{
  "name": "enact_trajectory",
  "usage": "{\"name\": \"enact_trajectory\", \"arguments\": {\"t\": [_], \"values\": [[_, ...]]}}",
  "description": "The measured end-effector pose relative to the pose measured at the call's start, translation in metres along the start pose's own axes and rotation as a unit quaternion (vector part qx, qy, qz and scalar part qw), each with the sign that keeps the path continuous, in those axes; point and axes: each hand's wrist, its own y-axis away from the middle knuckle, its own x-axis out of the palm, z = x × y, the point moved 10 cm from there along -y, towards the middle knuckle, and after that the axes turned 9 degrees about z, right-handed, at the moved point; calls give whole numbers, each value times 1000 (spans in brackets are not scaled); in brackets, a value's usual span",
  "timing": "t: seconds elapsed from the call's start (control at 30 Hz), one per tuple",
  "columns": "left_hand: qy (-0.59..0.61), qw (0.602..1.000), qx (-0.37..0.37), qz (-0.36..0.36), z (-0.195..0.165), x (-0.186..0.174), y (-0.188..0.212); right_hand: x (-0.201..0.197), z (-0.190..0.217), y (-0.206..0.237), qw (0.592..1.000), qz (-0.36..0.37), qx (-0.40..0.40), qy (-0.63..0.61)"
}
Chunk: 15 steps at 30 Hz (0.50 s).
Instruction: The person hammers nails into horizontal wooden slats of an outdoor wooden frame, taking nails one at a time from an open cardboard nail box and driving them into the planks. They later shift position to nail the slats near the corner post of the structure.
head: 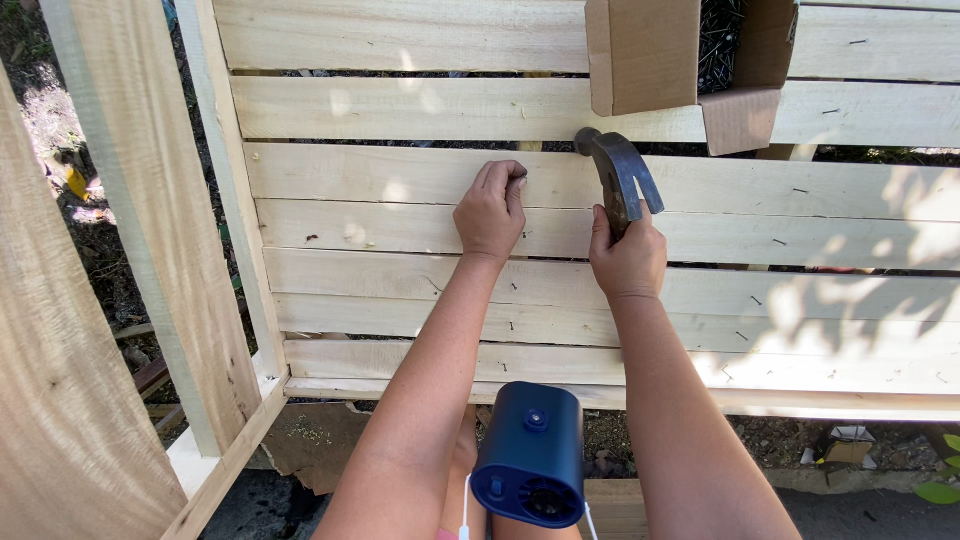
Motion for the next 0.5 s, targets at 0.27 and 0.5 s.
{"name": "enact_trajectory", "arguments": {"t": [0.27,0.5], "values": [[-59,996,66,-9,-3,9,5,-1,-1,-2,1000,-14,-12,3],[-76,991,112,-15,-7,8,6,0,-3,-3,1000,-12,-2,-2]]}}
